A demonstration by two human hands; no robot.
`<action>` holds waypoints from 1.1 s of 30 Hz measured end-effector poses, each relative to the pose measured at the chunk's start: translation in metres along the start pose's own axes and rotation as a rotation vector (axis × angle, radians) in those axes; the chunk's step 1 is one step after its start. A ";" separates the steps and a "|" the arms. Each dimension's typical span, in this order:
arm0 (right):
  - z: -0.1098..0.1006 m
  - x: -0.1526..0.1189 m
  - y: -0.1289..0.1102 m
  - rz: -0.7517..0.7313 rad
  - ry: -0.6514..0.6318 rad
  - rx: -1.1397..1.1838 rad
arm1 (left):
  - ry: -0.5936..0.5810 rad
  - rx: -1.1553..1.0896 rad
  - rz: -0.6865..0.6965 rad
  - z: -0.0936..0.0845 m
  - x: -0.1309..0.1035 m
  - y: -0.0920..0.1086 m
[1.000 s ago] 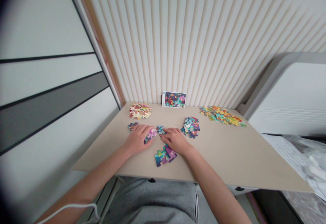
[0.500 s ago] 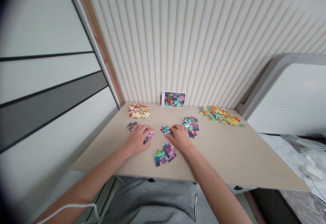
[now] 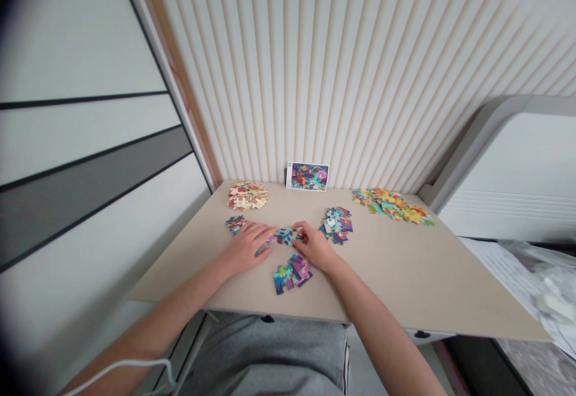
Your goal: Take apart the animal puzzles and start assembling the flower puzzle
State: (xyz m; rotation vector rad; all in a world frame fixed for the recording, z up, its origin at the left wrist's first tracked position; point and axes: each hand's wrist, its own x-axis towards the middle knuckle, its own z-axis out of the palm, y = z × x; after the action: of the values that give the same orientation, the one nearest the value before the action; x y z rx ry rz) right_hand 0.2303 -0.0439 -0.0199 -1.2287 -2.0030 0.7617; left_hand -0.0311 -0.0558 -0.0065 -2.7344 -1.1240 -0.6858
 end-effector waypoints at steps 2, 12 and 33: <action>0.004 0.000 -0.002 0.004 -0.008 0.088 | -0.013 0.001 0.027 -0.001 0.001 0.000; 0.011 -0.001 -0.012 0.014 -0.097 0.463 | 0.029 0.012 0.100 0.003 0.000 -0.003; 0.000 0.004 -0.016 0.063 0.039 0.742 | 0.217 0.042 -0.195 0.002 0.000 -0.005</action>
State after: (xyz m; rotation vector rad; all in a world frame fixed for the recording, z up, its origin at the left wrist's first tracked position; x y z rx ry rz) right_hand 0.2203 -0.0465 -0.0067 -0.8458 -1.4304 1.3398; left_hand -0.0340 -0.0518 -0.0083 -2.4638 -1.3446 -0.9453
